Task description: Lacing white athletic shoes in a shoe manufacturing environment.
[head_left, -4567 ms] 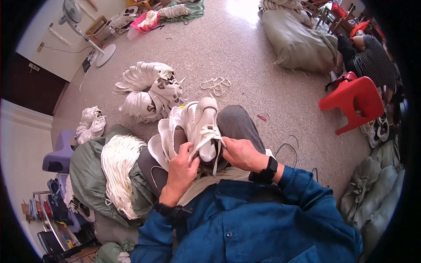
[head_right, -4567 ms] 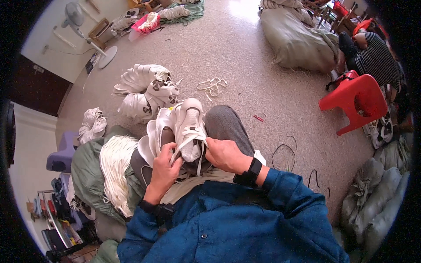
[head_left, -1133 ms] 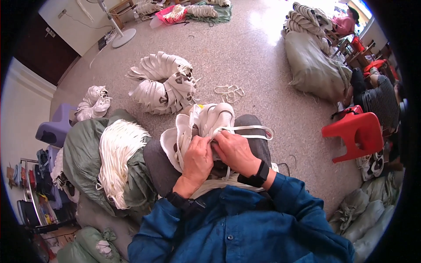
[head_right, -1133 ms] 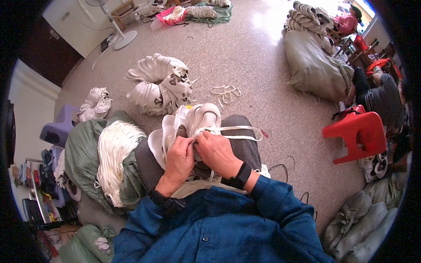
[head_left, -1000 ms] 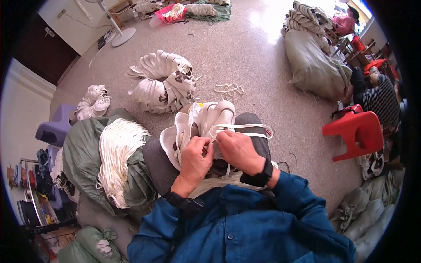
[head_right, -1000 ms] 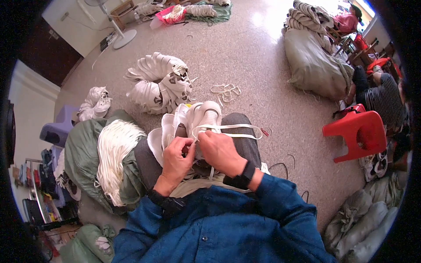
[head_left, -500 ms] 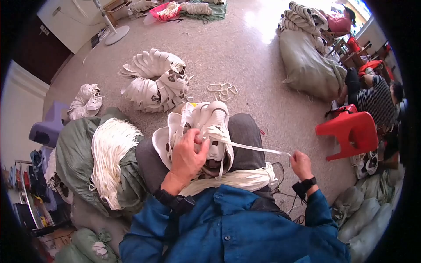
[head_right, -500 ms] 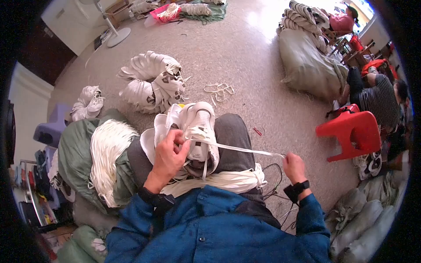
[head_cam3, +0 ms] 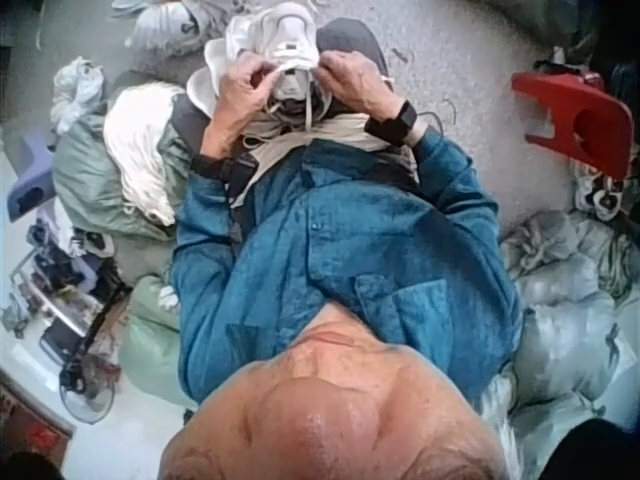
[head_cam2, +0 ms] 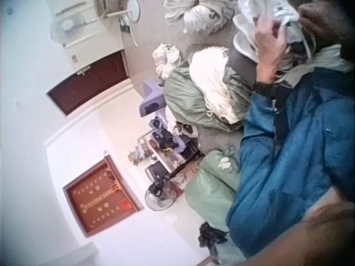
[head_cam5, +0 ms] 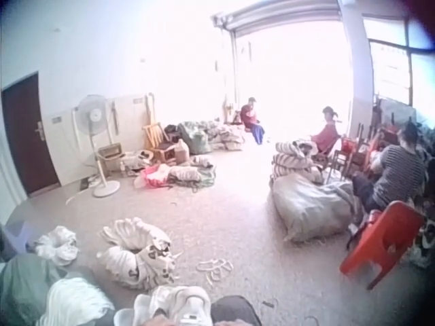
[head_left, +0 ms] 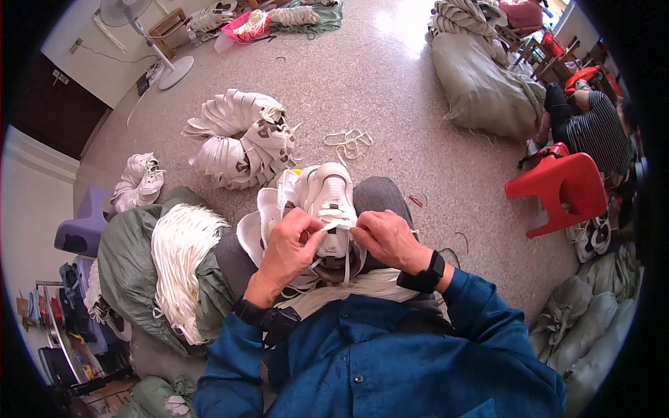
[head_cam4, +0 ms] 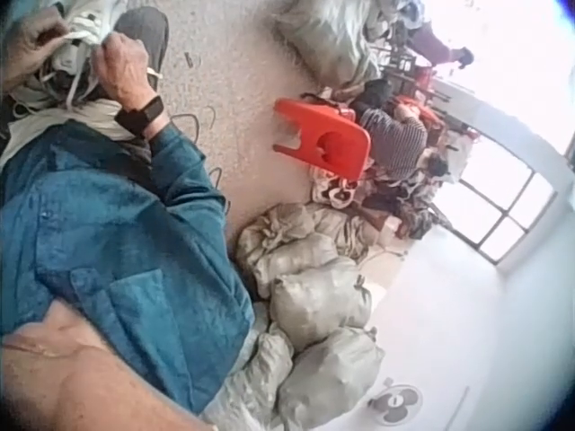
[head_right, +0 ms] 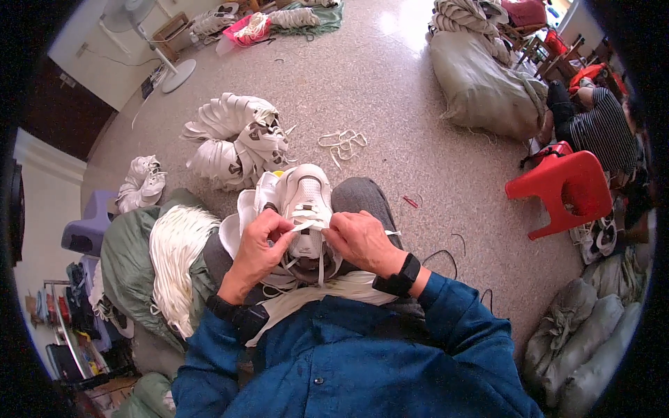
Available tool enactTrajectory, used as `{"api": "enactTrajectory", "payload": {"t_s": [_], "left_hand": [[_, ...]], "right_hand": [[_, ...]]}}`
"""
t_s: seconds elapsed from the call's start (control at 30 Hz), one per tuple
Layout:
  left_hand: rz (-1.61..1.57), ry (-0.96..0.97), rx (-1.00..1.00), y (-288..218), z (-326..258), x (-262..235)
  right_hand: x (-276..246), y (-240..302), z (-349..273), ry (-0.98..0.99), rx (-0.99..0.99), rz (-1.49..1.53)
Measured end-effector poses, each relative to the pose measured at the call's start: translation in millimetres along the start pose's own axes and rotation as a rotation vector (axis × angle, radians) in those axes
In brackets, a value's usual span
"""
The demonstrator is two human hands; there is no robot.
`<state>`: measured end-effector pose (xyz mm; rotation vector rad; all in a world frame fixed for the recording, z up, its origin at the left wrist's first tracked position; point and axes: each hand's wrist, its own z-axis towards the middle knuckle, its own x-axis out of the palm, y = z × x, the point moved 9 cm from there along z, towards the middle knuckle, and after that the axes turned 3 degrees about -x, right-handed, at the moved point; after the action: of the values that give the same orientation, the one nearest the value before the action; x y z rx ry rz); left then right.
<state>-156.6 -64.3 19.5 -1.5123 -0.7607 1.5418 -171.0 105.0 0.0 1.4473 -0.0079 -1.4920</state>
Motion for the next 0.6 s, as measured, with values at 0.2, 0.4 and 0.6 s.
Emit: {"api": "enactTrajectory", "payload": {"t_s": [0.2,0.4,0.6], "left_hand": [[0.356,-0.128,0.28,-31,3,0],[0.461,-0.229,0.145,1,2,4],[0.208,-0.076,-0.059,1,4,4]], "right_hand": [[2,-6,2,0.032,0.072,0.094],[-1,-11,-3,-0.017,0.037,0.101],[-2,-15,-3,-0.001,0.052,0.146]]}}
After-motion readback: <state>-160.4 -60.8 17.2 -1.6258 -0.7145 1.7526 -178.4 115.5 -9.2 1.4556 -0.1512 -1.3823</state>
